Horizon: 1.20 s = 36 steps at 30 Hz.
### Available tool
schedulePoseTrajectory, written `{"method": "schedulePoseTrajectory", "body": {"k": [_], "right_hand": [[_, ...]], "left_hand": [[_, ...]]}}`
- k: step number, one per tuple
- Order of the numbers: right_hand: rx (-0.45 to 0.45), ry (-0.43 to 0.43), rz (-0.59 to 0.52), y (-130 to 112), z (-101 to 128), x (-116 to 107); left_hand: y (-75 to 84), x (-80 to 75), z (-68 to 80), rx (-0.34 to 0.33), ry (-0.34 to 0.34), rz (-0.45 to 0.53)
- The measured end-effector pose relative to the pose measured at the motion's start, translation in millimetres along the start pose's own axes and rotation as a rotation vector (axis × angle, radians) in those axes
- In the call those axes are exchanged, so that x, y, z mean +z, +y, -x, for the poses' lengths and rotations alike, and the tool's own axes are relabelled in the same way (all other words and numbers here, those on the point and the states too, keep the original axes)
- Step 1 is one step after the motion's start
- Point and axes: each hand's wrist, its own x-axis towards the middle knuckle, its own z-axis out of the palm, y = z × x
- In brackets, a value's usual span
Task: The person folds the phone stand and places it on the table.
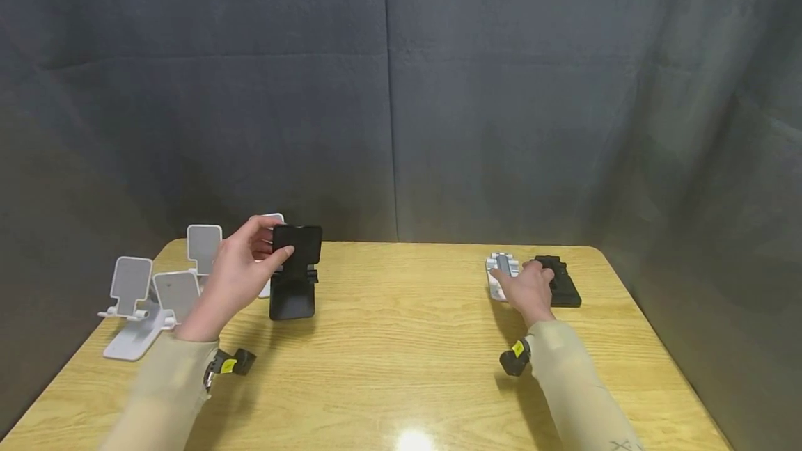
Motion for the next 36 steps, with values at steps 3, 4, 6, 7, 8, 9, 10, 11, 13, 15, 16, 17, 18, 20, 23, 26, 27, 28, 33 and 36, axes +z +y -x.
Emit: {"method": "schedulePoseTrajectory", "body": {"k": [3,4,6,7,8,9,10,11,13,15,16,17,18,20,23,26,27,28,33,36], "right_hand": [[-0.037,0.007,-0.005,-5,1,0],[-0.053,0.007,-0.005,-7,1,0],[-0.083,0.003,-0.011,-11,2,0],[-0.099,0.001,-0.012,-13,3,0],[-0.115,-0.001,-0.017,-16,4,0],[-0.128,-0.001,-0.023,-18,5,0],[-0.14,0.002,-0.03,-21,6,0],[-0.15,0.006,-0.038,-24,7,0],[-0.165,0.016,-0.058,-30,9,1],[-0.173,0.023,-0.074,-36,12,1],[-0.177,0.024,-0.081,-39,13,1],[-0.181,0.024,-0.086,-42,14,1],[-0.186,0.02,-0.094,-45,16,2],[-0.19,0.009,-0.11,-51,19,2],[-0.202,-0.017,-0.138,-60,24,3],[-0.214,-0.05,-0.174,-68,28,4],[-0.218,-0.06,-0.186,-70,30,4],[-0.222,-0.069,-0.195,-72,31,5],[-0.245,-0.092,-0.227,-80,34,8],[-0.26,-0.107,-0.246,-83,36,11]], "left_hand": [[0.6,3.4,-1.3,0.008,0.015,0.022],[0.9,4.4,-1.9,0.012,0.02,0.029],[2.1,5.5,-2.9,0.021,0.032,0.043],[2.9,5.9,-3.4,0.024,0.038,0.053],[3.8,6.3,-3.9,0.026,0.043,0.061],[4.5,7.0,-4.6,0.031,0.047,0.07],[5.1,7.8,-5.3,0.035,0.051,0.08],[6.4,8.4,-5.8,0.035,0.052,0.09],[8.9,10.1,-6.9,0.035,0.05,0.108],[11.2,12.0,-8.2,0.038,0.051,0.119],[12.5,12.9,-8.8,0.039,0.05,0.124],[13.6,13.8,-9.3,0.039,0.05,0.129],[14.4,14.8,-10.1,0.042,0.051,0.134],[15.7,17.3,-11.6,0.045,0.052,0.149],[17.6,21.9,-14.1,0.046,0.056,0.182],[20.2,27.1,-16.7,0.048,0.063,0.214],[21.3,28.9,-17.6,0.049,0.064,0.224],[22.5,30.7,-18.4,0.048,0.063,0.233],[28.6,41.1,-22.0,0.036,0.046,0.269],[33.5,47.9,-23.8,0.026,0.036,0.294]]}}
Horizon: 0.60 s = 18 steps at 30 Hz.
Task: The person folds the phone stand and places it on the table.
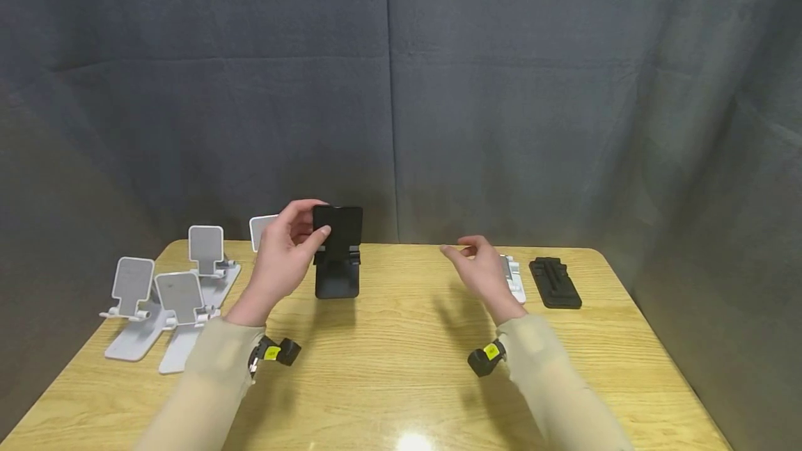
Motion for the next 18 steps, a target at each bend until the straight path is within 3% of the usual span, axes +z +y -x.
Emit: {"method": "schedulePoseTrajectory", "body": {"k": [12,18], "right_hand": [[-0.043,-0.077,-0.074,-13,7,20],[-0.108,-0.125,-0.129,-19,11,30]], "left_hand": [[8.0,27.5,-9.7,-0.039,-0.037,0.146],[11.0,37.9,-11.3,-0.027,-0.044,0.201]]}}
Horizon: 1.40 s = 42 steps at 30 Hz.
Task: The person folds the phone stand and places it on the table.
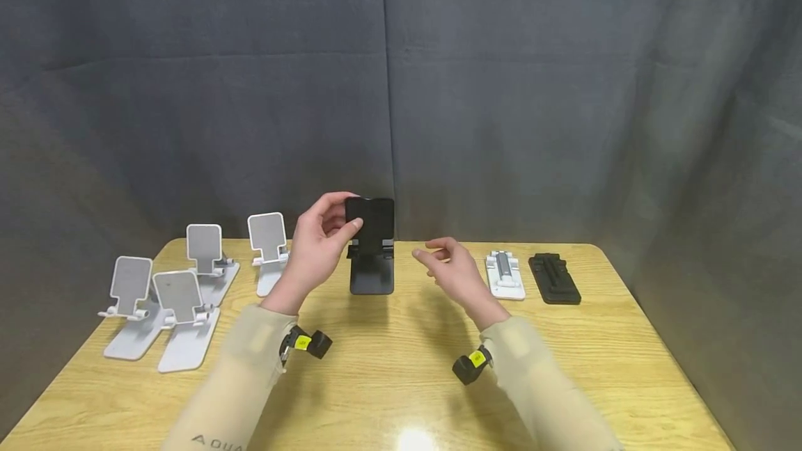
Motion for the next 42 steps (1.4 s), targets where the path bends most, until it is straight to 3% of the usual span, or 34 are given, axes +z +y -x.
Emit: {"method": "schedulePoseTrajectory", "body": {"k": [4,12,23,32,38,42], "right_hand": [[-0.04,-0.086,-0.057,0,2,8],[-0.005,-0.225,-0.2,-2,7,22],[0.001,-0.291,-0.268,-1,15,29],[-0.032,-0.331,-0.348,-1,16,30],[-0.054,-0.336,-0.354,-2,14,30],[-0.056,-0.339,-0.365,-4,14,30]], "left_hand": [[0.8,6.1,0.7,0.007,0.006,0.042],[4.7,16.5,2.8,0.019,0.01,0.099],[10.1,24.9,3.0,0.022,0.0,0.13],[10.6,22.9,3.2,0.027,-0.002,0.076],[6.8,23.8,5.7,-0.025,0.026,-0.037],[4.5,24.4,7.5,-0.062,0.001,-0.088]]}}
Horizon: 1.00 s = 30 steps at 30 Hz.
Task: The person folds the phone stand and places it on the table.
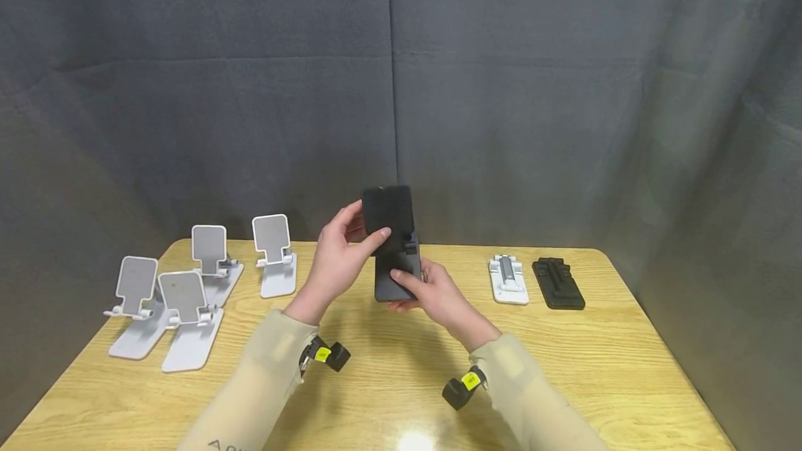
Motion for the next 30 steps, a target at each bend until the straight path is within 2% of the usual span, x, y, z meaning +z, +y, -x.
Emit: {"method": "schedulePoseTrajectory", "body": {"k": [6,10,17,30], "right_hand": [[-0.004,-0.01,-0.008,-3.1,1.5,0.1],[0.005,-0.021,-0.005,-4.9,3.0,0.1],[0.019,-0.02,-0.009,-4.7,5.2,0.8],[0.04,-0.013,-0.011,-5.2,4.2,4.2]], "left_hand": [[-2.8,0.3,2.1,0.0,-0.111,-0.038],[-3.7,0.9,2.6,-0.002,-0.149,-0.025],[-4.7,1.4,2.0,0.004,-0.169,0.005],[-3.5,-0.5,2.2,-0.033,-0.175,-0.047]]}}
